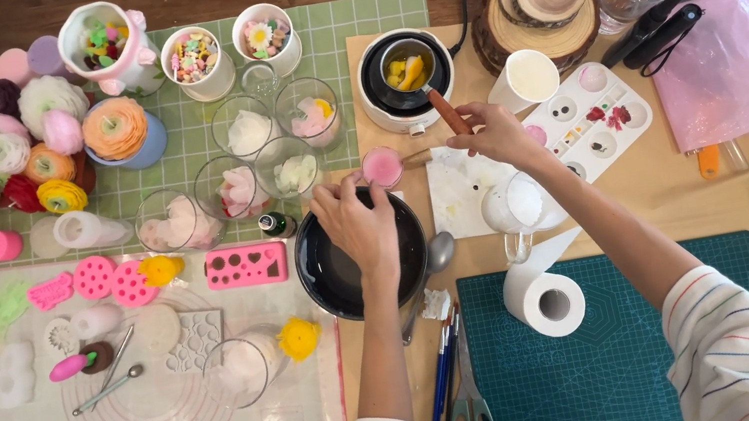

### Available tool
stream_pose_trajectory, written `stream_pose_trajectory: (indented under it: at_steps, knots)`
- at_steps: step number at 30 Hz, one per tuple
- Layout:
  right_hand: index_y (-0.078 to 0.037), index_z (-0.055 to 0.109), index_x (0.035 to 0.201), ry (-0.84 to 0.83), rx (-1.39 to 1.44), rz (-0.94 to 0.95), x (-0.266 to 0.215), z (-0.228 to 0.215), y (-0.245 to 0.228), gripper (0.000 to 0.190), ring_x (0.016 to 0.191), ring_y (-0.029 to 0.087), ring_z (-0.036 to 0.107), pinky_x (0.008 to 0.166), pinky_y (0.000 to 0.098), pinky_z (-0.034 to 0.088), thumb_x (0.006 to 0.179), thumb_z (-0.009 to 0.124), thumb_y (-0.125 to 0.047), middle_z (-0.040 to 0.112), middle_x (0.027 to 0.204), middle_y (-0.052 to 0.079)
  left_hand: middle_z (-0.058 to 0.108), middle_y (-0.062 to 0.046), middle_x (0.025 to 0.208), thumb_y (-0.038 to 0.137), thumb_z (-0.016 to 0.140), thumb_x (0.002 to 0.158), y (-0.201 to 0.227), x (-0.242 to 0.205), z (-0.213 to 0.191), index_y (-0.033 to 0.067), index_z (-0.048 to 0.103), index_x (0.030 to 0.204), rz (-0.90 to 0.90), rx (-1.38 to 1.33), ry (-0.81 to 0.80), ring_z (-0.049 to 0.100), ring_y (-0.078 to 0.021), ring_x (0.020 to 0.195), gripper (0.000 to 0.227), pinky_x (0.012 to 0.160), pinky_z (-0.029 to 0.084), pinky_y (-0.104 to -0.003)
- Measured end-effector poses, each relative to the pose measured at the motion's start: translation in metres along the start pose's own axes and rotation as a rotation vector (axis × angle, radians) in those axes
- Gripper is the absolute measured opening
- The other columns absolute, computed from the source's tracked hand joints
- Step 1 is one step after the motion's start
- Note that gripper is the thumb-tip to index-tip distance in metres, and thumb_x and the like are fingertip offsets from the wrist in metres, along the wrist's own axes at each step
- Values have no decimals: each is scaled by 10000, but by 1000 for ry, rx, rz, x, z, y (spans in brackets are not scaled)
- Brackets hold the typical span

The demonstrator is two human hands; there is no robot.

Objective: The recorder is seen assembling wax flower petals and putting them together to form a candle flower.

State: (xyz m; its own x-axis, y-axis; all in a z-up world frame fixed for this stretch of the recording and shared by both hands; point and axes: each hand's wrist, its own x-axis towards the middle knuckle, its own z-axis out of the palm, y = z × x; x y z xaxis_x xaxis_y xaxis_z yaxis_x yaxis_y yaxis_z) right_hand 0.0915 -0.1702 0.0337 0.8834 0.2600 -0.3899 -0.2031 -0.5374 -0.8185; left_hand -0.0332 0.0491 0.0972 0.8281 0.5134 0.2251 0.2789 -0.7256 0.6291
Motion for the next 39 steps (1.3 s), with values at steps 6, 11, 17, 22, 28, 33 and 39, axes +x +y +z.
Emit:
stream_pose_trajectory:
  at_steps: [6, 11, 17, 22, 28, 33, 39]
  knots:
    - [8, 601, 1377, 3, -33, -20, -1, 0, -3, 676, 685, 151, 700, 631, 303, 550, 802, 834, -260, 754, 978, 114, 521, -118, 1009, 167, 811, 793, -9, 2, -10, 70, 752, 1018, -13, 9, 20, 517, -322, 1014, 252, 903, 452, -455]
    - [29, 528, 1425, 33, -89, -44, -7, -7, -9, 755, 733, 189, 725, 684, 340, 568, 814, 837, -288, 695, 1226, 180, 522, -125, 1011, 162, 803, 801, -8, 2, -22, 63, 751, 1021, -8, 19, 29, 513, -329, 1020, 248, 911, 449, -457]
    - [21, 520, 1446, 118, -145, -121, -31, -20, -21, 764, 764, 216, 747, 715, 360, 569, 834, 823, -322, 637, 1321, 226, 529, -141, 1030, 171, 803, 809, -27, -8, -62, 63, 751, 1039, 27, 48, 78, 511, -350, 1043, 259, 929, 444, -485]
    - [19, 518, 1451, 155, -201, -221, -63, -31, -29, 717, 747, 219, 723, 677, 365, 567, 874, 806, -296, 647, 1299, 227, 527, -165, 1077, 162, 810, 828, -72, -29, -125, 84, 752, 1049, 86, 111, 198, 500, -372, 1084, 242, 952, 432, -503]
    - [12, 544, 1424, 198, -124, -405, -135, -18, -64, 568, 761, 174, 696, 654, 323, 544, 961, 769, -229, 666, 1321, 182, 513, -132, 1030, 96, 811, 840, -127, -80, -211, 87, 748, 1086, -20, 29, 231, 518, -325, 1044, 254, 945, 453, -462]
    - [8, 581, 1398, 124, -28, -533, -199, 18, -88, 448, 763, 110, 666, 663, 253, 520, 999, 712, -145, 714, 1183, 118, 521, -65, 985, 63, 770, 871, -164, -125, -256, 109, 756, 1100, -238, -74, 222, 528, -223, 908, 234, 808, 473, -366]
    - [-13, 689, 1267, -151, 120, -358, -261, 91, -71, 264, 699, 67, 610, 641, 224, 516, 1038, 617, -125, 720, 913, 45, 594, -19, 948, 58, 732, 899, -227, -148, -286, 99, 758, 1077, -386, -181, 267, 520, -135, 746, 184, 694, 478, -296]
